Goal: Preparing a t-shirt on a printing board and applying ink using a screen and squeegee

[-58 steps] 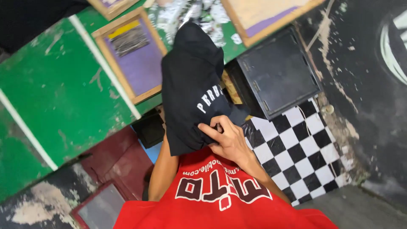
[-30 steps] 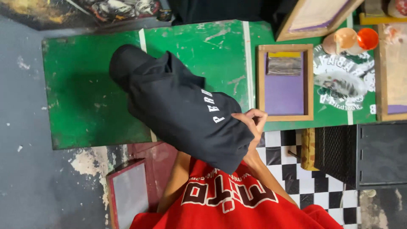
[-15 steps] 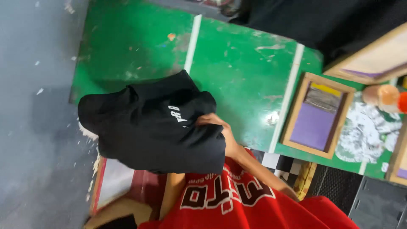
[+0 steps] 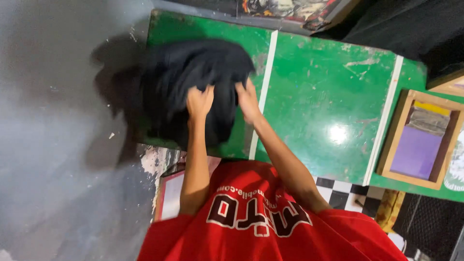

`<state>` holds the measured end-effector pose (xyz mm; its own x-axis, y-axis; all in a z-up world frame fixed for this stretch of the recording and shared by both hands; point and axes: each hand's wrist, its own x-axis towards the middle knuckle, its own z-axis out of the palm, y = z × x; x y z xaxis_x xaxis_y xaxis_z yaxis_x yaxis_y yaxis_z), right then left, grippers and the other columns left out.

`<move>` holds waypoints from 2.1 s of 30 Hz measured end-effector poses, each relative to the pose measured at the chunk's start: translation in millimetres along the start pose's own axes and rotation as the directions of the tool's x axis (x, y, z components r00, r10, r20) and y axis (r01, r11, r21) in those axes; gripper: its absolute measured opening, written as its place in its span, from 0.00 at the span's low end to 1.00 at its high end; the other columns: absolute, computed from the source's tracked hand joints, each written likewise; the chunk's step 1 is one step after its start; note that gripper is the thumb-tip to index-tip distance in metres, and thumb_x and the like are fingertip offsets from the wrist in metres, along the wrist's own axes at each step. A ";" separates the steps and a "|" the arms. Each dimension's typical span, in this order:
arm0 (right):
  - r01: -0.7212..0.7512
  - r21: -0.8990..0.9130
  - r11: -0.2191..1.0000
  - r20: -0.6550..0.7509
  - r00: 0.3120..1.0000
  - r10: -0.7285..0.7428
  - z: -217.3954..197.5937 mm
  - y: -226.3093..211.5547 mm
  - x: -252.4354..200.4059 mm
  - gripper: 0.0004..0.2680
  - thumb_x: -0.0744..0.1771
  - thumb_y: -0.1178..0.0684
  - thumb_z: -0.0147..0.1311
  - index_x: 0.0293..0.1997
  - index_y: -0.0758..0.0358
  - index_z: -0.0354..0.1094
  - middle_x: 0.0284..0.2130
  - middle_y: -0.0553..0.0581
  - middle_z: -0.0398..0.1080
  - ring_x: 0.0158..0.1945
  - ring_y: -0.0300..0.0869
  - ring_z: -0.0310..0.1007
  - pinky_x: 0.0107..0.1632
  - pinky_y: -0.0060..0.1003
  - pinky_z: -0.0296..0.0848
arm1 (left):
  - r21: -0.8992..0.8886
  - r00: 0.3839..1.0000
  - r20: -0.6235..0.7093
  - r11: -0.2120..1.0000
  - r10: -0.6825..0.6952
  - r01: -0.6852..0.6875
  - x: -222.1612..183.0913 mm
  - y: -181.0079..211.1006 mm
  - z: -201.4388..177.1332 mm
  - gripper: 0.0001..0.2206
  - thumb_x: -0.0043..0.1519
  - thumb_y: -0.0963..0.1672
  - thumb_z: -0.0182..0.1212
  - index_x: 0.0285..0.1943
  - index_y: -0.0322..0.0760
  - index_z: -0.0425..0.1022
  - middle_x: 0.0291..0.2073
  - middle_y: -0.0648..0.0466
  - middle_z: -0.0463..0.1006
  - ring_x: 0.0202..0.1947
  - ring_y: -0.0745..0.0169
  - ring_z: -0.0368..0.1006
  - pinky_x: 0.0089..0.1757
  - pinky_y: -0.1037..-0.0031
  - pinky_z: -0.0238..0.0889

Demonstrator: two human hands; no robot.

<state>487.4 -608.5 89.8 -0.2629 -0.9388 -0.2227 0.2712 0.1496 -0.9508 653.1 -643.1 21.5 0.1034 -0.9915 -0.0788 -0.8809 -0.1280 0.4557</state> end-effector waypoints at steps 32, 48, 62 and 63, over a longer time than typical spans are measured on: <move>-0.686 0.511 0.518 0.403 0.723 0.561 -16.3 131.8 42.6 0.18 0.66 0.26 0.43 0.53 0.42 0.58 0.30 0.48 0.64 0.30 0.41 0.68 0.34 0.41 0.69 | -0.915 0.875 -0.019 0.345 0.483 -0.210 -80.9 74.5 -90.2 0.04 0.63 0.44 0.64 0.39 0.43 0.83 0.32 0.58 0.83 0.36 0.63 0.80 0.44 0.75 0.72; -0.529 0.794 0.299 0.534 0.842 0.071 -228.2 99.4 -63.7 0.25 0.66 0.24 0.41 0.68 0.38 0.50 0.36 0.51 0.67 0.34 0.40 0.72 0.29 0.37 0.66 | -0.694 0.707 0.705 0.266 0.062 0.669 -116.4 134.2 55.0 0.36 0.63 0.55 0.68 0.72 0.36 0.54 0.61 0.36 0.70 0.61 0.41 0.69 0.57 0.48 0.62; -0.303 0.858 0.416 0.199 0.941 0.274 -396.4 62.3 -150.6 0.34 0.64 0.18 0.29 0.67 0.50 0.65 0.33 0.61 0.77 0.30 0.48 0.76 0.29 0.43 0.74 | -0.850 0.923 0.378 0.366 -0.076 0.378 -201.2 208.3 125.4 0.04 0.59 0.46 0.70 0.37 0.52 0.78 0.32 0.69 0.69 0.37 0.77 0.63 0.40 0.80 0.60; -0.395 0.709 0.584 0.157 0.896 0.416 -397.7 68.6 -151.3 0.29 0.66 0.21 0.36 0.64 0.51 0.66 0.35 0.61 0.77 0.32 0.50 0.79 0.27 0.39 0.72 | -0.847 0.918 0.389 0.365 -0.072 0.387 -202.8 210.3 123.6 0.04 0.59 0.46 0.69 0.38 0.51 0.77 0.35 0.67 0.68 0.39 0.74 0.63 0.43 0.75 0.58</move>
<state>177.6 -332.8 -27.4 0.0226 -0.8272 -0.5614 0.9188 0.2385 -0.3145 389.8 -466.2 23.8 -0.0212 -0.8927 -0.4502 0.1099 -0.4497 0.8864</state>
